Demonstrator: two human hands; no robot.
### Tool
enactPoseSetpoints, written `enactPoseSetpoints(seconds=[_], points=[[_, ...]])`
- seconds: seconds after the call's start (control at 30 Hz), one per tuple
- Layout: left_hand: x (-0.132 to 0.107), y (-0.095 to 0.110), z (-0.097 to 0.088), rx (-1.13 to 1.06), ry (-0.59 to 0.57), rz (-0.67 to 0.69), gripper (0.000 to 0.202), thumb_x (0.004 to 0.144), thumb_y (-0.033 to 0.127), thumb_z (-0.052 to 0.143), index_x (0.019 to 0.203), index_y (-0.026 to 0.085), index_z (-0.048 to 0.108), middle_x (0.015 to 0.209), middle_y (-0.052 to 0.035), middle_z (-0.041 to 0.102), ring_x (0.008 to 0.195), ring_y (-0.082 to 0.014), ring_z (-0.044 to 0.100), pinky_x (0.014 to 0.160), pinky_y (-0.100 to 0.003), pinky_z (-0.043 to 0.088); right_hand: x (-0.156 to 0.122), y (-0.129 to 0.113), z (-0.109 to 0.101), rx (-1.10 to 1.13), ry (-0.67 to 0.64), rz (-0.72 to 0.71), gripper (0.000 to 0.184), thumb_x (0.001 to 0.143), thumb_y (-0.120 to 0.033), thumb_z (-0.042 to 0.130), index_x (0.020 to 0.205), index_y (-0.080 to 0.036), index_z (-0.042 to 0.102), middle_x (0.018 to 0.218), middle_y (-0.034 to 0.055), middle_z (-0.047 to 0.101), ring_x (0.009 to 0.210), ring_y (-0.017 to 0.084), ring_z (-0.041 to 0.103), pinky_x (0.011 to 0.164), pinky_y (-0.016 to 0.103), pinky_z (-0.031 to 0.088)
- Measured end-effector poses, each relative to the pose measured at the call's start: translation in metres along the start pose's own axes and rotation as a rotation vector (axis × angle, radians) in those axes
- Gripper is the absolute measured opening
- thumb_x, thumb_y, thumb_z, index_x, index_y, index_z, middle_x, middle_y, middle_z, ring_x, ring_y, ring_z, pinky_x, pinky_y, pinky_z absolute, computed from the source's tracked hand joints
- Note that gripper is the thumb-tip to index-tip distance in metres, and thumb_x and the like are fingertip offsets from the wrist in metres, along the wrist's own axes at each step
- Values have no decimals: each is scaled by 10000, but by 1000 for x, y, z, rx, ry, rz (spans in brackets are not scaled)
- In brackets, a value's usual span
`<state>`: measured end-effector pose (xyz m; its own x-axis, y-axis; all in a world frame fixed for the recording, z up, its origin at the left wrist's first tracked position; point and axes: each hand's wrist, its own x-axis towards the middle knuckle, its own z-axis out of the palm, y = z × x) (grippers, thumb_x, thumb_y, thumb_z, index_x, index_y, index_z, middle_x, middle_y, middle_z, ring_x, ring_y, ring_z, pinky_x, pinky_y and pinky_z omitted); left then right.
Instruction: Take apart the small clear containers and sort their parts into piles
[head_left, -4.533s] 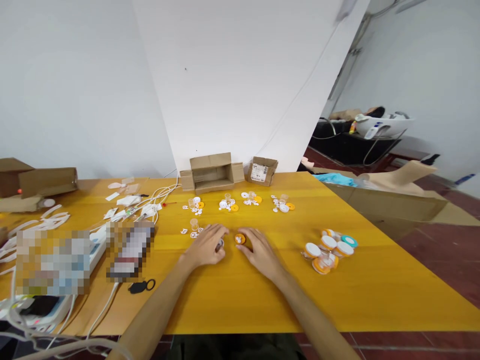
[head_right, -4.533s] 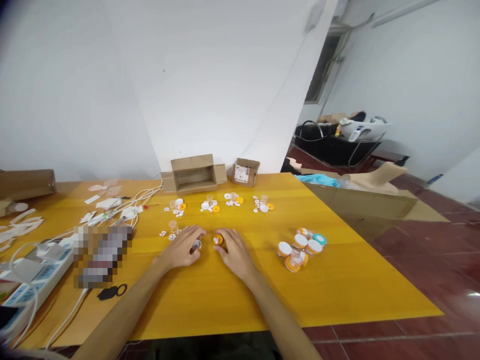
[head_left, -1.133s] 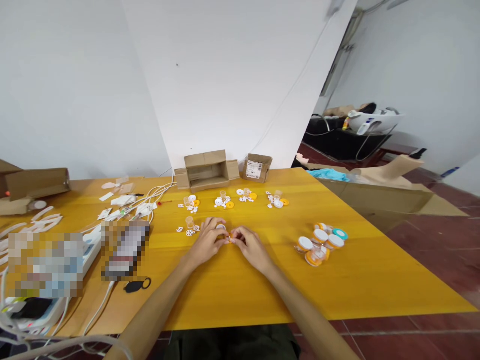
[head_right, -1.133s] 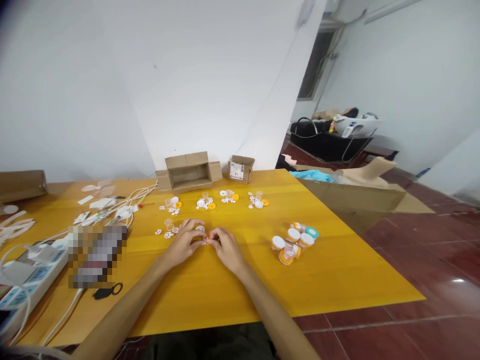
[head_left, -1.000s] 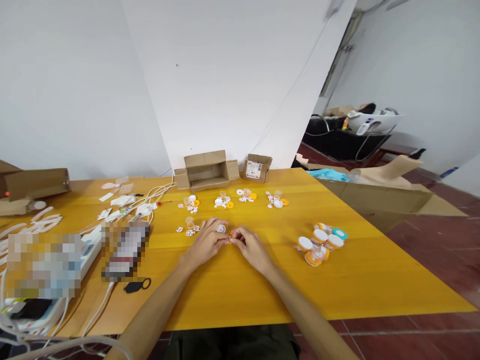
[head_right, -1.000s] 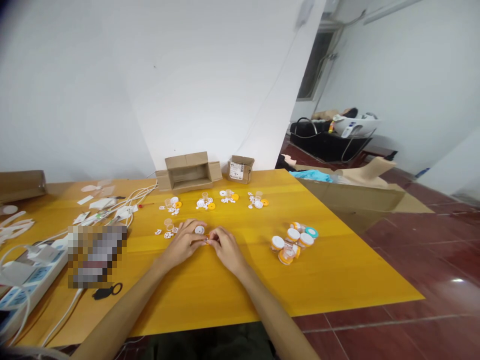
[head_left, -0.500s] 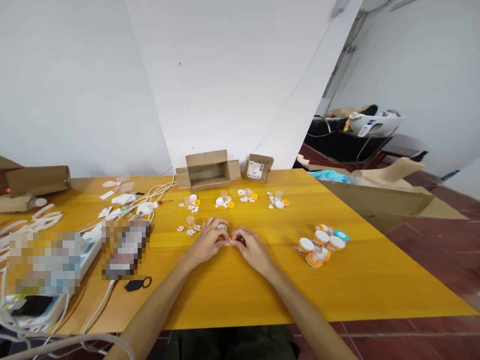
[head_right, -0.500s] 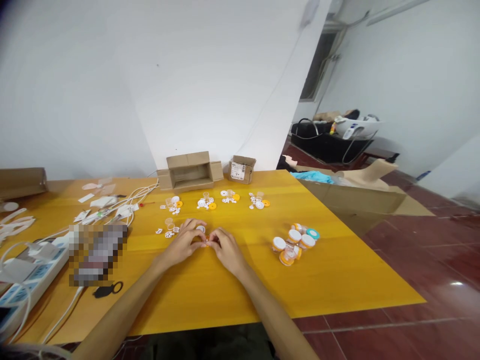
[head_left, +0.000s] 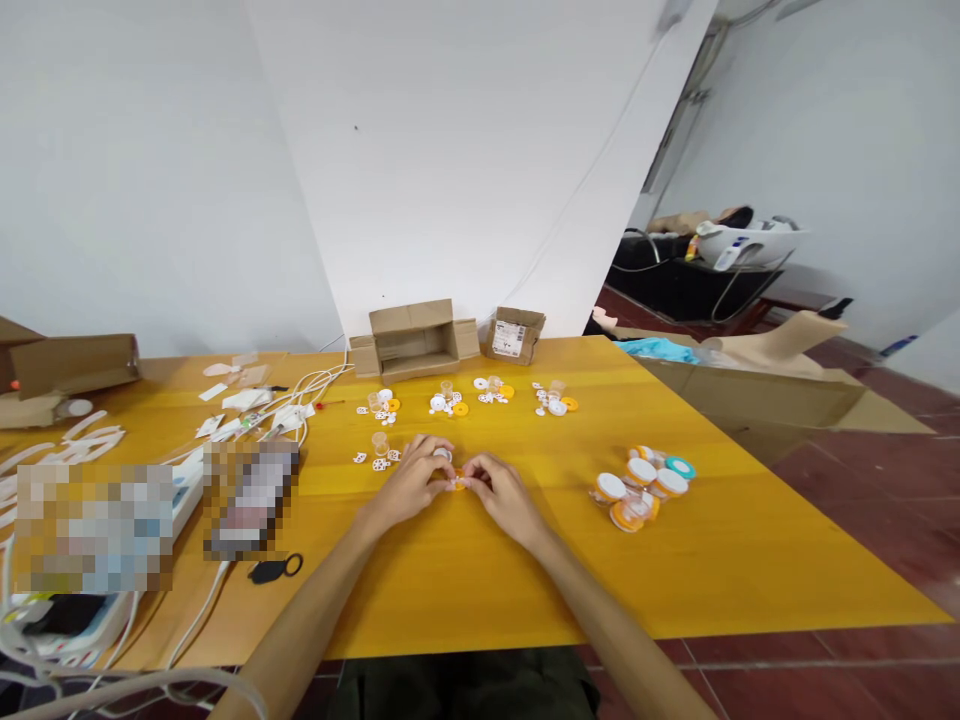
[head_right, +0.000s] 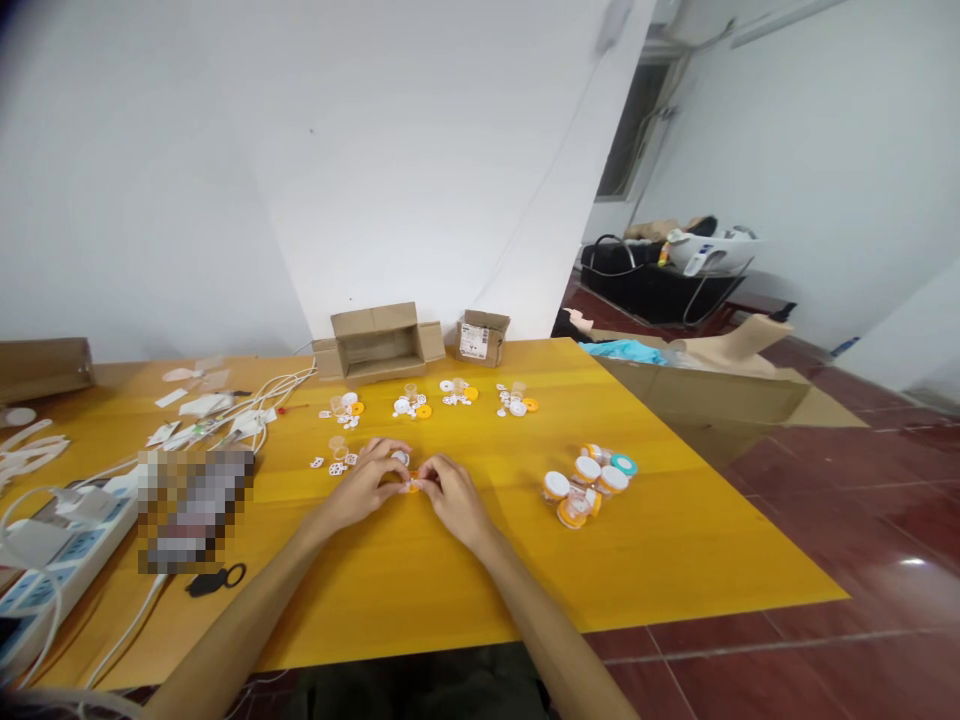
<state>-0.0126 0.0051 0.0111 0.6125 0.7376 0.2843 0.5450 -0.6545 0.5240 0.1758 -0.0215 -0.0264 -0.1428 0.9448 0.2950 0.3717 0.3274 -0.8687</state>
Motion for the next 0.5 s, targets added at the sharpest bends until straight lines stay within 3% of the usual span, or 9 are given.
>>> enactPoseSetpoints(seconds=[0.5], points=[[0,4,-2,56,12,14,155,845,151,637,791,255,738,1023,-46,648,1020,-226,575,920,-398,470,-2,-2,1,-37,8,-33,102,860,-226,581,760,-249,580,767,0,648,712,188,597,701,309,483]])
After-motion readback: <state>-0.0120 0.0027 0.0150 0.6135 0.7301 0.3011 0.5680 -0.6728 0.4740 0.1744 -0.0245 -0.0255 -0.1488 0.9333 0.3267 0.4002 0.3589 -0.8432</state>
